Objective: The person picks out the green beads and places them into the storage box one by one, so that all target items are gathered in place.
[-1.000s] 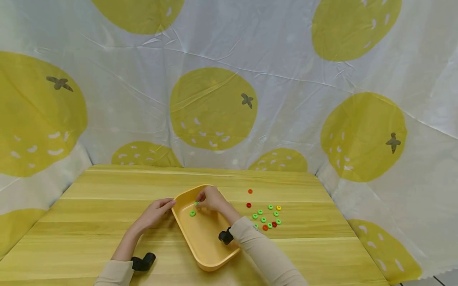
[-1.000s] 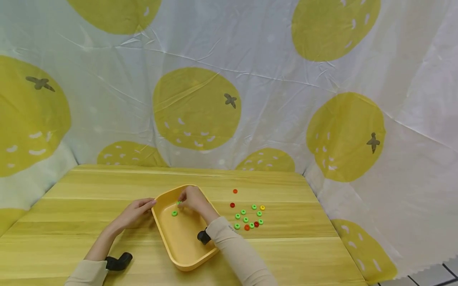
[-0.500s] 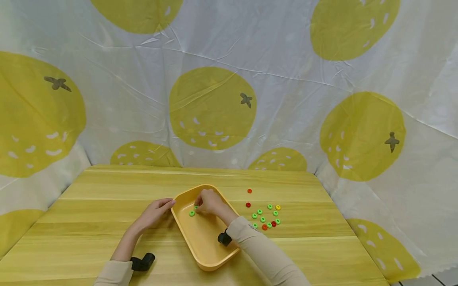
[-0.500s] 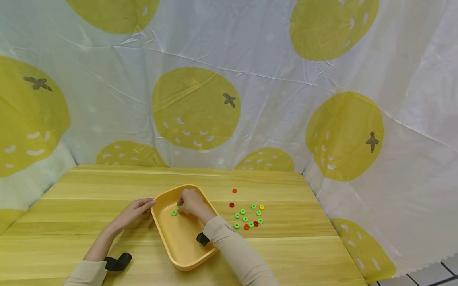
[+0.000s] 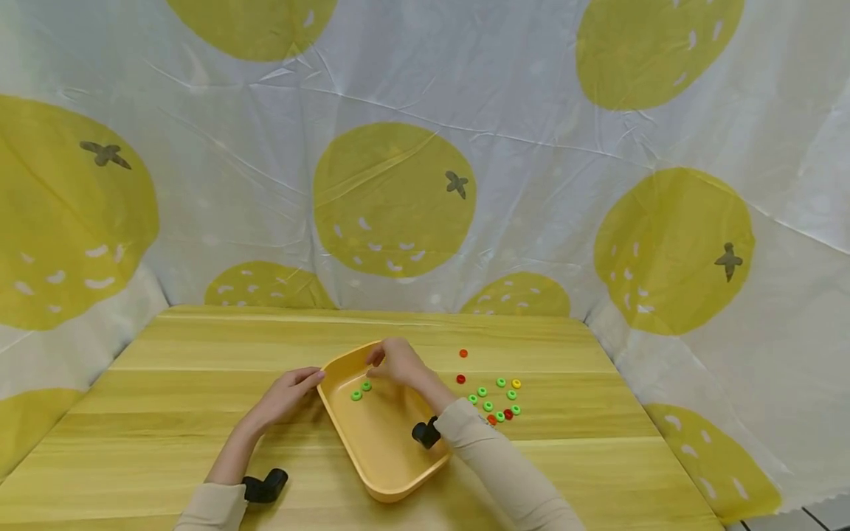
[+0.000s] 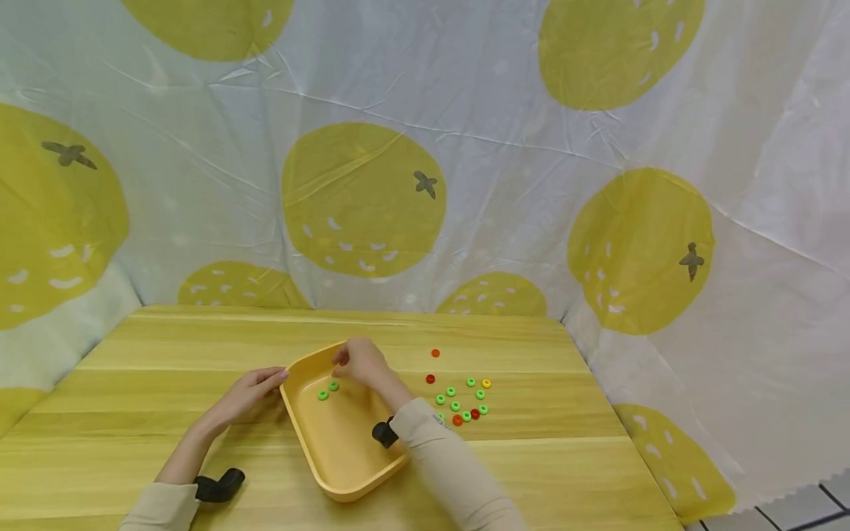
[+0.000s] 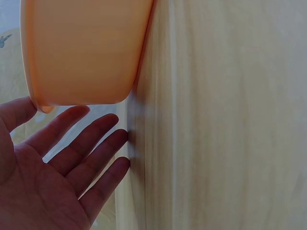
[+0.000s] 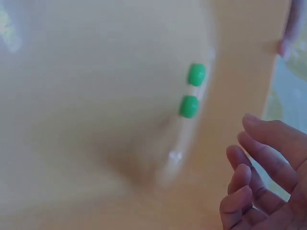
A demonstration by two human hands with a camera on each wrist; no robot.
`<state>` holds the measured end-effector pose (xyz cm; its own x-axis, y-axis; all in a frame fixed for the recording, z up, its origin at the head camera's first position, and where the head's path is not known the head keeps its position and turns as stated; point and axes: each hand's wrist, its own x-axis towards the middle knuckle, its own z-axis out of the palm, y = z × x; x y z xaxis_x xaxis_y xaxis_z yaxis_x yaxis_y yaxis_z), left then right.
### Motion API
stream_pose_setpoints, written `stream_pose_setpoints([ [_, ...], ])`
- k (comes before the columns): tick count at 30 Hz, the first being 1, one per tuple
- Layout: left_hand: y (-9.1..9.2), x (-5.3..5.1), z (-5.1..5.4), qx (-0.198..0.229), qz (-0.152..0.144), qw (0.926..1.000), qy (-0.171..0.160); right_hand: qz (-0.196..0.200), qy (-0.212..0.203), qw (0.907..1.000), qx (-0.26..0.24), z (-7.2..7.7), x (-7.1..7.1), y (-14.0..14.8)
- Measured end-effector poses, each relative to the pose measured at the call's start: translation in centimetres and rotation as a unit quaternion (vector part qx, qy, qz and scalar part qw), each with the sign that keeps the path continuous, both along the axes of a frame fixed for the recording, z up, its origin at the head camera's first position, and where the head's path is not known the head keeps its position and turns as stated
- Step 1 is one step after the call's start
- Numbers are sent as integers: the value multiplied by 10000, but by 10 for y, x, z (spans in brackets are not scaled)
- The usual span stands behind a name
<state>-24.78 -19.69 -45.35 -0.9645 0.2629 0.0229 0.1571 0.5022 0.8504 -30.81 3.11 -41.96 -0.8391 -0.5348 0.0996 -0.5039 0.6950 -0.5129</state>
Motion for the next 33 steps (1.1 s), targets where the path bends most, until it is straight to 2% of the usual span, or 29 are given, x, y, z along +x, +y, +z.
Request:
stream_pose_setpoints([
  [8, -1, 0, 1, -26, -7, 10000, -20, -240, -107, 9963, -815, 29, -4, 33],
  [17, -1, -1, -1, -42, -33, 10000, -3, -900, -116, 9871, -1317, 39, -13, 90],
  [24, 0, -1, 0, -20, -28, 10000, -57, -1335, -34, 9826, -1289, 33, -16, 138],
  [33, 0, 2, 1, -19, -43, 9999, -129, -1876, -67, 9732, -1328, 9, -8, 182],
])
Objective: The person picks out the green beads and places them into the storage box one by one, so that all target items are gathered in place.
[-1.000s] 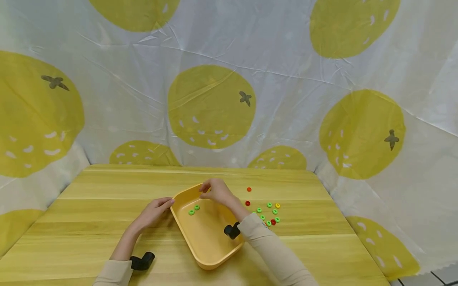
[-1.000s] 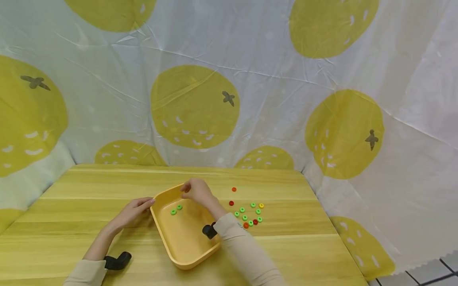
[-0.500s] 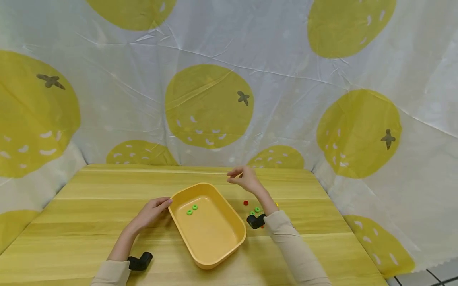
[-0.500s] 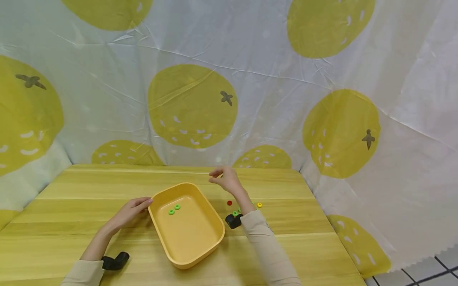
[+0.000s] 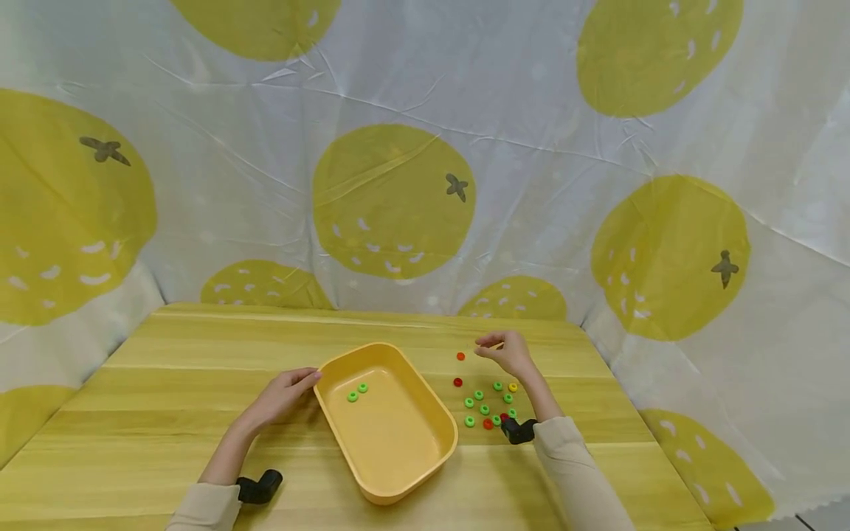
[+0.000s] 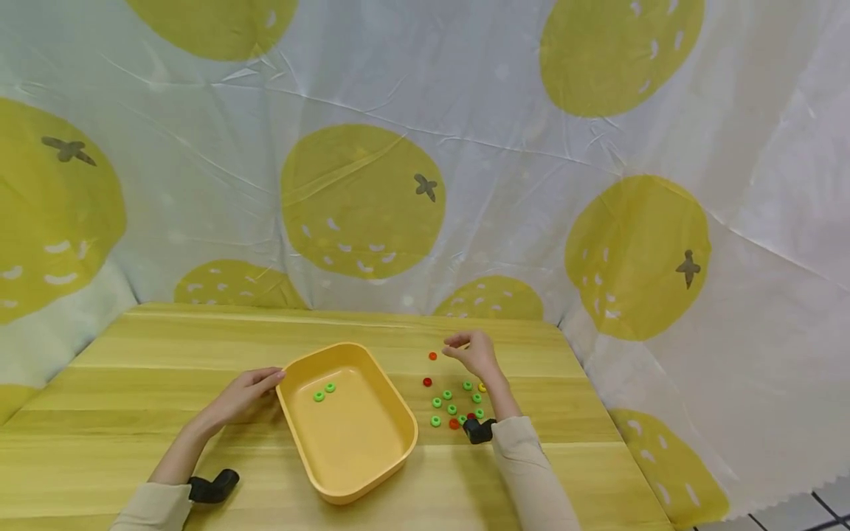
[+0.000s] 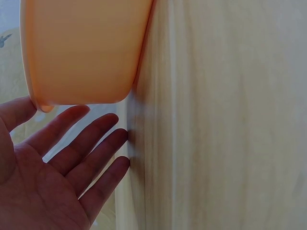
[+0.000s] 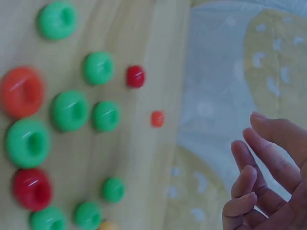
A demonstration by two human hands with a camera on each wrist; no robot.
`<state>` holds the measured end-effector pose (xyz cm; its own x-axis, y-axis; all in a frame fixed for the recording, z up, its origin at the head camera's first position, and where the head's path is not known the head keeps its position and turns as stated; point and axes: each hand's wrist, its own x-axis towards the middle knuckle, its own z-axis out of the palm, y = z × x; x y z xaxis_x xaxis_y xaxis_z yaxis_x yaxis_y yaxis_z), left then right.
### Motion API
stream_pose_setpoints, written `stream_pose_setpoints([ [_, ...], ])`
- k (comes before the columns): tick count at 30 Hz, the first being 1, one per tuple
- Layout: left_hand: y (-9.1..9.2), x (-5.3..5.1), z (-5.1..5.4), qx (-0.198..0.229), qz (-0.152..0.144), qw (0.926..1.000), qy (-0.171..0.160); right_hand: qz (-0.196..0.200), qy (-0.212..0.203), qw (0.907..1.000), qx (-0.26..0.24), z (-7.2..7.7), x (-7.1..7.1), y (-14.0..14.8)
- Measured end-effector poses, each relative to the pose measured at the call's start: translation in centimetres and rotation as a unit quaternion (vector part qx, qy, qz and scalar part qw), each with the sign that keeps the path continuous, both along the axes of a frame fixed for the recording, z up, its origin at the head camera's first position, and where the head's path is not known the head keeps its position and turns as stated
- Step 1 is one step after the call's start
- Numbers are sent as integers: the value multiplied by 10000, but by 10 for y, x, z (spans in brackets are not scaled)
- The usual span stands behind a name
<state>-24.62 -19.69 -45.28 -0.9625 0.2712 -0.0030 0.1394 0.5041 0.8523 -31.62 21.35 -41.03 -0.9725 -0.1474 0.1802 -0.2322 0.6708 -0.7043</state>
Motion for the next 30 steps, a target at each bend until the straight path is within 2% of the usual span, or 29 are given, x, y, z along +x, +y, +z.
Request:
stream_pose_setpoints([
  [7, 0, 1, 0, 24, 21, 10000, -13, -254, -179, 9992, 242, -30, 10, 20],
  [13, 0, 1, 0, 52, 21, 10000, -16, -488, -363, 9967, 535, -47, 15, 29],
  [19, 1, 1, -1, 49, 54, 10000, -52, -429, -342, 9950, 839, -52, 19, 33],
  [30, 1, -1, -1, 37, 60, 10000, -32, -559, -326, 9929, 1001, -52, 19, 31],
])
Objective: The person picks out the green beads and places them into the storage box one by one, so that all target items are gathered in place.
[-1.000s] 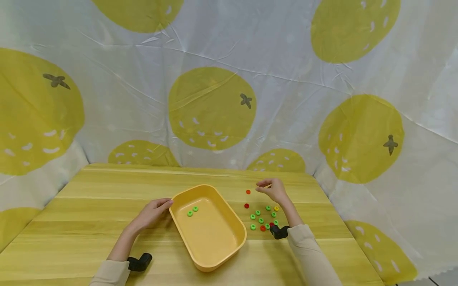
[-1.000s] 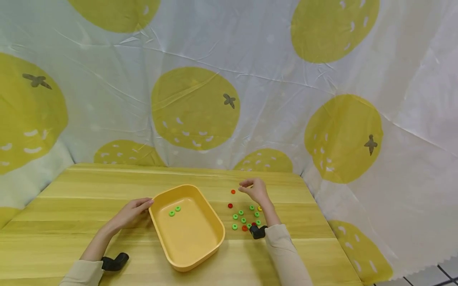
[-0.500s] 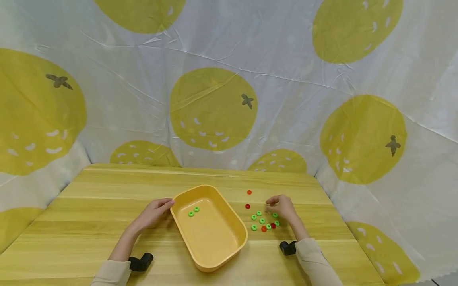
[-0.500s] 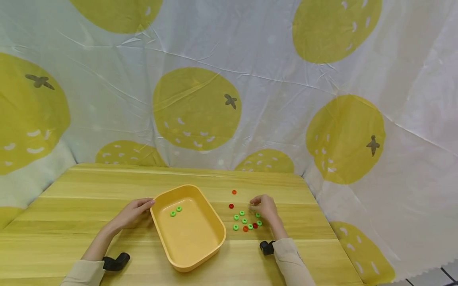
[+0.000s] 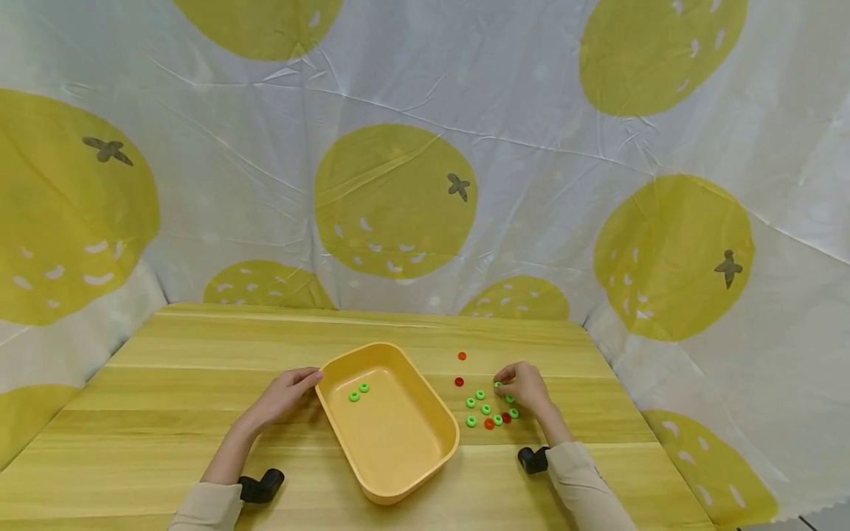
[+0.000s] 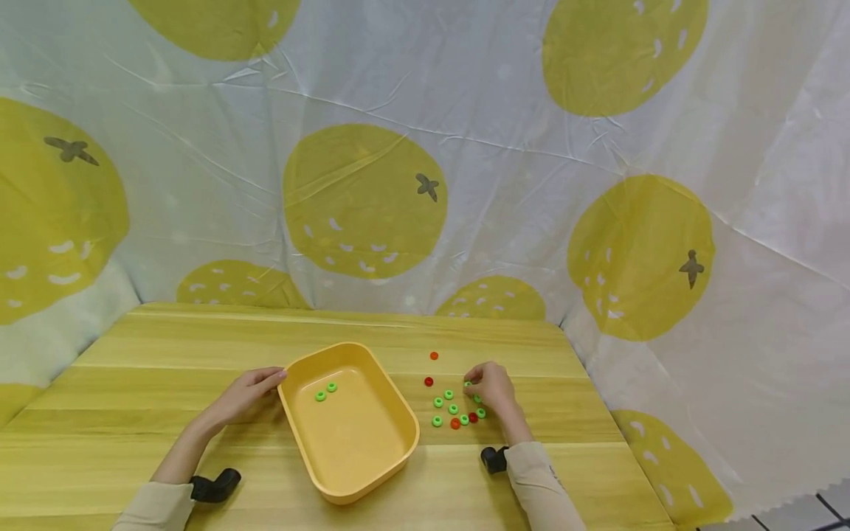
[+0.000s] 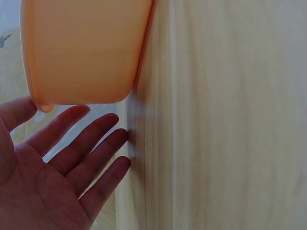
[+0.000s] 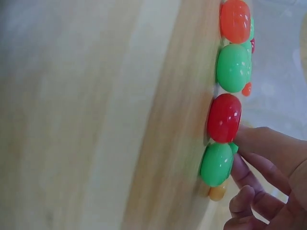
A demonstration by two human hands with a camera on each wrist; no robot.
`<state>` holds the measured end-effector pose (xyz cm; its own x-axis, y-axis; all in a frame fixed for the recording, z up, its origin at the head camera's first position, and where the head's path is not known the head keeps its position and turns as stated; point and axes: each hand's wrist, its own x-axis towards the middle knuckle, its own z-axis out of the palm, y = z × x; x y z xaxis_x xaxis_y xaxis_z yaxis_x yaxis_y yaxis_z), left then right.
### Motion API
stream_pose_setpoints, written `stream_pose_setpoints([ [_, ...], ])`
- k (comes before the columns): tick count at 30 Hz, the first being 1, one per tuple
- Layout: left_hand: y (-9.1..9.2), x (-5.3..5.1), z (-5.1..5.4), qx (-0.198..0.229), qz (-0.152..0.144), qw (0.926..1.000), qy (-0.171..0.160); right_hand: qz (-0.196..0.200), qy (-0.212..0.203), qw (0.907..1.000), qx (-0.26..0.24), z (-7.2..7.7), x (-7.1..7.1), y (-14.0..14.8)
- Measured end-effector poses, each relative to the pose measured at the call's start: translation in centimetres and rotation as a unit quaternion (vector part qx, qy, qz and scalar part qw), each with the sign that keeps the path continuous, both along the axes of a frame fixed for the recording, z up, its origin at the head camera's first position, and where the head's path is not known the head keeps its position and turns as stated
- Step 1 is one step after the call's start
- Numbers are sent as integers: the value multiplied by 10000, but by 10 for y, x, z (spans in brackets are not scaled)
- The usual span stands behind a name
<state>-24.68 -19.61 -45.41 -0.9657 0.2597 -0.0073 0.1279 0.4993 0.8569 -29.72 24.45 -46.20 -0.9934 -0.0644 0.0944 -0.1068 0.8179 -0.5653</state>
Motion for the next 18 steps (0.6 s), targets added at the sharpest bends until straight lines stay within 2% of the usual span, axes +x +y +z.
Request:
stream_pose_setpoints([
  [7, 2, 1, 1, 72, -38, 10000, 51, -74, 37, 9999, -97, 5, -2, -9],
  [18, 0, 1, 1, 8, -31, 10000, 37, 320, 175, 9973, -634, 40, -13, -56],
])
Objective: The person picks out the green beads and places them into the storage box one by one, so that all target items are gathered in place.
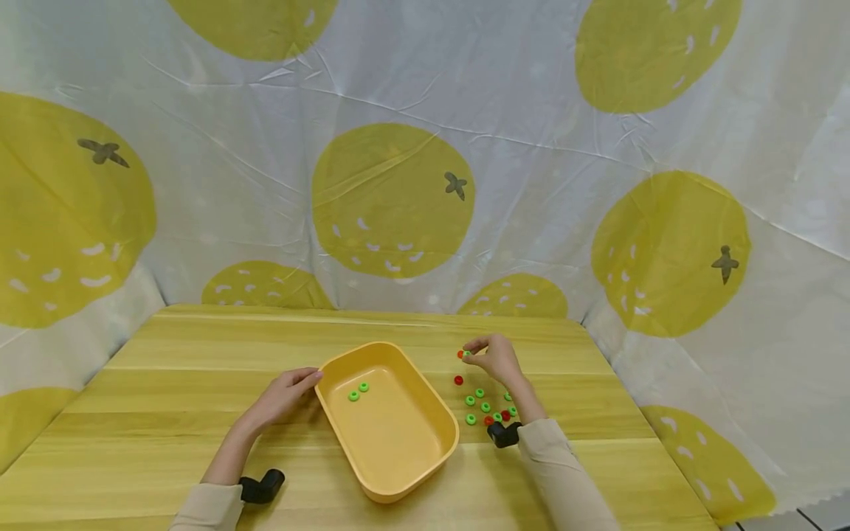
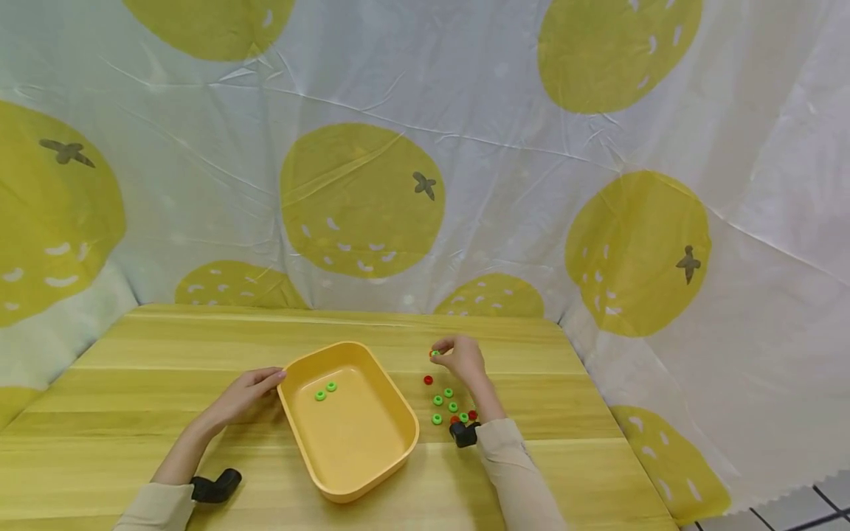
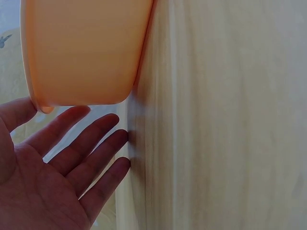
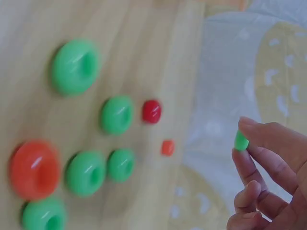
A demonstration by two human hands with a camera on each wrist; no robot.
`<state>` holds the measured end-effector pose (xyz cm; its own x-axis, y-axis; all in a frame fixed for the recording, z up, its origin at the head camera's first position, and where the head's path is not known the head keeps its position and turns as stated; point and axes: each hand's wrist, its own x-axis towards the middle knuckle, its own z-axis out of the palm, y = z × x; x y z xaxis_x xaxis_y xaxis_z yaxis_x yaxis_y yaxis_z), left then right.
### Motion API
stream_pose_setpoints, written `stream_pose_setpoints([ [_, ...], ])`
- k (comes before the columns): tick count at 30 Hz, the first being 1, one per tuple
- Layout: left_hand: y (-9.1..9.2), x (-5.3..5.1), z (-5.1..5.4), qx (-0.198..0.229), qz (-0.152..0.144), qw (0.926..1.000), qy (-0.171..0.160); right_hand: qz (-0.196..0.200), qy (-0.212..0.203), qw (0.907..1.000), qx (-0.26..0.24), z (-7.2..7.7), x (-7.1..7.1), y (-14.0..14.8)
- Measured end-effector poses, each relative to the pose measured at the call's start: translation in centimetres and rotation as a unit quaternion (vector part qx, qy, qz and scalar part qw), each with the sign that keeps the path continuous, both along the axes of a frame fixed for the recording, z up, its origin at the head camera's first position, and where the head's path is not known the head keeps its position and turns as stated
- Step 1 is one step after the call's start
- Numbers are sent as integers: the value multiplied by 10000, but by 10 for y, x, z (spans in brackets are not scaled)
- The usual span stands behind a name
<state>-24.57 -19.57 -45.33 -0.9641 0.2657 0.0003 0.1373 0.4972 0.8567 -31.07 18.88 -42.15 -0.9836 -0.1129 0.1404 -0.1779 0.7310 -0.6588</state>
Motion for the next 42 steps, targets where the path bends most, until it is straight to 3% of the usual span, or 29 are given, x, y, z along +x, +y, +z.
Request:
stream_pose_setpoints([
  [12, 0, -2, 0, -31, -12, 9999, 109, 709, 371, 9968, -85, 33, -4, -65],
  [20, -2, -2, 1, -8, -32, 9999, 169, 1407, 480, 9889, 90, 40, 0, -109],
  [30, -2, -2, 4, 38, -80, 9999, 105, 1826, 286, 9784, 927, 26, 8, -168],
  [37, -2, -3, 3, 111, -123, 9999, 31, 1988, -45, 9718, 1269, 10, 13, -189],
  [42, -1, -1, 1, 121, -141, 9998, -69, 1946, -67, 9667, 1660, -6, 17, -197],
])
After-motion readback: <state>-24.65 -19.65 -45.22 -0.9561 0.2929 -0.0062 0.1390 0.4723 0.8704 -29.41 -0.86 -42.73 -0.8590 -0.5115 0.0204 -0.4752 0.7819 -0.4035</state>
